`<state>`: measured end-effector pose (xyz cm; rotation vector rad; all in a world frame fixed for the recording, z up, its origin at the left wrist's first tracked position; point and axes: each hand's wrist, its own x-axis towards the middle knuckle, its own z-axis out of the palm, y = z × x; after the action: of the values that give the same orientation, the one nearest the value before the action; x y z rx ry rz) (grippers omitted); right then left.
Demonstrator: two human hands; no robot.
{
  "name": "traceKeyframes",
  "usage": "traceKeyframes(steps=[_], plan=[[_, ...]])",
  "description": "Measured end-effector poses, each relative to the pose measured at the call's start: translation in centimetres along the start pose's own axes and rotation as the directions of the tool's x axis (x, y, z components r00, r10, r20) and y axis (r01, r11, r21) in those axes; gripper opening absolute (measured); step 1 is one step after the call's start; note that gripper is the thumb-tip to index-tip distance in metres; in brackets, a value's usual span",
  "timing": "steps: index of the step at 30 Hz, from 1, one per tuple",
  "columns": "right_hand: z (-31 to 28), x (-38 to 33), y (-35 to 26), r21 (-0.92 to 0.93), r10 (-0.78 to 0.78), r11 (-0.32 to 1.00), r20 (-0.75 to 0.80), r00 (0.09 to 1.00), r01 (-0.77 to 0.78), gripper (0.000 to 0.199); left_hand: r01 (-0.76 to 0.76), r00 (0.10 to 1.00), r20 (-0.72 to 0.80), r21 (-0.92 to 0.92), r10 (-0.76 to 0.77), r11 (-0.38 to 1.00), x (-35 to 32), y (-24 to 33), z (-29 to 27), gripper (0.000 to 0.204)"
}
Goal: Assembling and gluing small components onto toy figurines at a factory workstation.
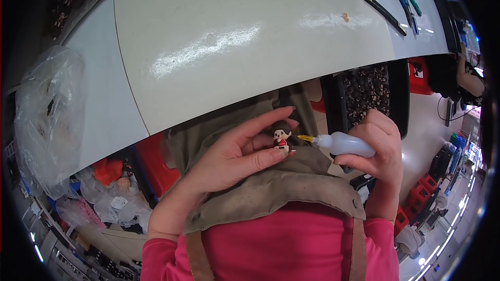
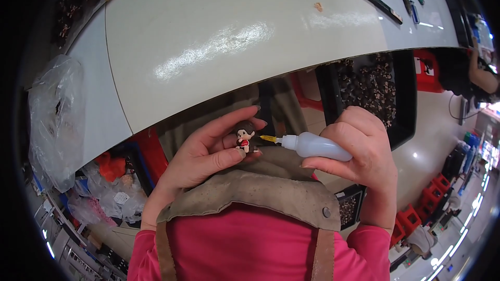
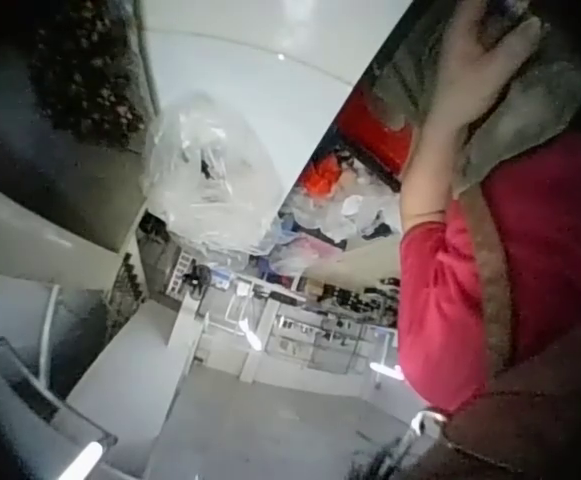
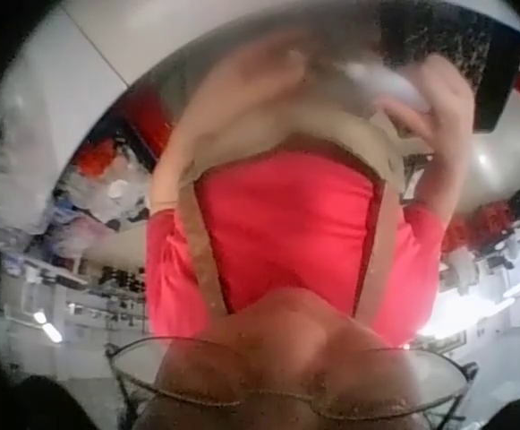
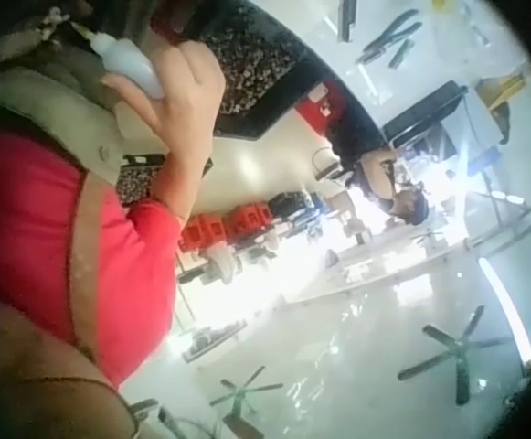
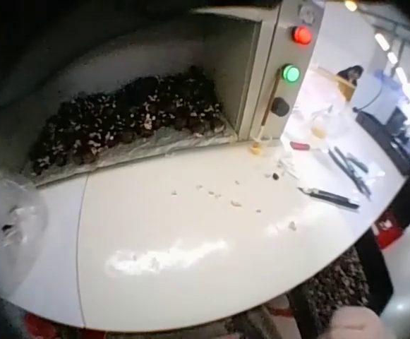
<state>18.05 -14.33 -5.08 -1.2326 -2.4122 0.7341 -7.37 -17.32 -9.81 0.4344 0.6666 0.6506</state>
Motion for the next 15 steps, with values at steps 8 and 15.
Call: traceKeyframes(steps=[8,15], plan=[[-0.04,0.14,-0.57,-0.028,-0.019,0.999,-0.003,1.000,0.019,0.038,0.000,1.000,-0.002,0.003,0.000,1.000,-0.25,-0.03,-0.13,0.054],[-0.08,0.15,-0.02,-0.025,-0.023,0.999,-0.005,1.000,0.023,0.038,-0.007,1.000,-0.002,0.010,0.007,1.000,0.19,-0.17,-0.10,0.054]])
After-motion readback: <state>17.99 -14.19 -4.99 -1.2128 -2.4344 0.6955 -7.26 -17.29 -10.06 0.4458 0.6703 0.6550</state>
